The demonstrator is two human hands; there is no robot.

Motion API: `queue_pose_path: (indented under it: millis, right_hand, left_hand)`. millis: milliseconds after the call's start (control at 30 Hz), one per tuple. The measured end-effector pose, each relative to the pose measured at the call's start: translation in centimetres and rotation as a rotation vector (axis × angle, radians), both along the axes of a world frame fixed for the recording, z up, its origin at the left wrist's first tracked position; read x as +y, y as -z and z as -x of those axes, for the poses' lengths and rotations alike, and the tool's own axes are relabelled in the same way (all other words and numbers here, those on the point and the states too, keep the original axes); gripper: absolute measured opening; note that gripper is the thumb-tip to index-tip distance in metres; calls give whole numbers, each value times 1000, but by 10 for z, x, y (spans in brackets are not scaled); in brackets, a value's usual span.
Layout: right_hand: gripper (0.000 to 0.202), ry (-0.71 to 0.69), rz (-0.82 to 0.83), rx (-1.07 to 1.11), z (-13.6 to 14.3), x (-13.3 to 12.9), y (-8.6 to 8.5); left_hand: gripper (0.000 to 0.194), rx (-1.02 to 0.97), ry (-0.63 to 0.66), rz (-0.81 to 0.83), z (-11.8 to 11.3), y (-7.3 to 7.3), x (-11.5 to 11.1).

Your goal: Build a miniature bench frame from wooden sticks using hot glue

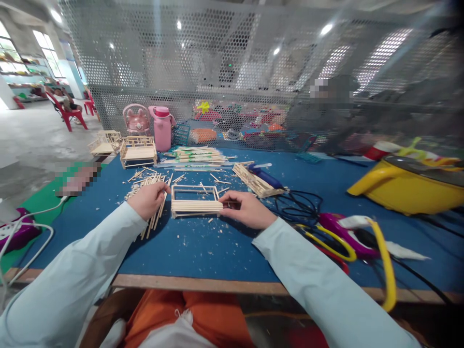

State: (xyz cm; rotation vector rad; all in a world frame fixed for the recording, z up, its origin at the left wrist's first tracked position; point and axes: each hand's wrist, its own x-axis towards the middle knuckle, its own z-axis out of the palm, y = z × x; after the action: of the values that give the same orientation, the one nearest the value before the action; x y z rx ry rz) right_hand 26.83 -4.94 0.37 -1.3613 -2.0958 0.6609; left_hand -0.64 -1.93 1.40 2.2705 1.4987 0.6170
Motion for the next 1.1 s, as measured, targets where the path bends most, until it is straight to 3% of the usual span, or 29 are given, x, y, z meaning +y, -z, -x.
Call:
queue_pose_path:
  millis: [133, 300, 533, 667, 900, 1100]
  right_hand:
    - [21, -2, 1, 18, 1, 0, 0]
    - [22, -4, 7, 36, 1, 0, 1]
    - [23, -25, 1, 19, -3, 3, 4]
    - [23, -55, -15, -14, -4, 5, 5]
    - [21, -53, -24, -35, -2, 4, 4]
    - [21, -34, -9, -16, -1, 3, 2]
  left_hand:
    - [26, -139, -113, -66, 0, 1, 3]
    - [34, -270, -19, -161, -3, 8, 3]
    - [27, -107, -7, -141, -2, 11, 3]
    - [25, 20, 16, -29, -4, 8, 0]
    - [25, 49, 28, 73, -5, 7, 0]
    - [27, 64, 108, -22, -3, 6, -3]
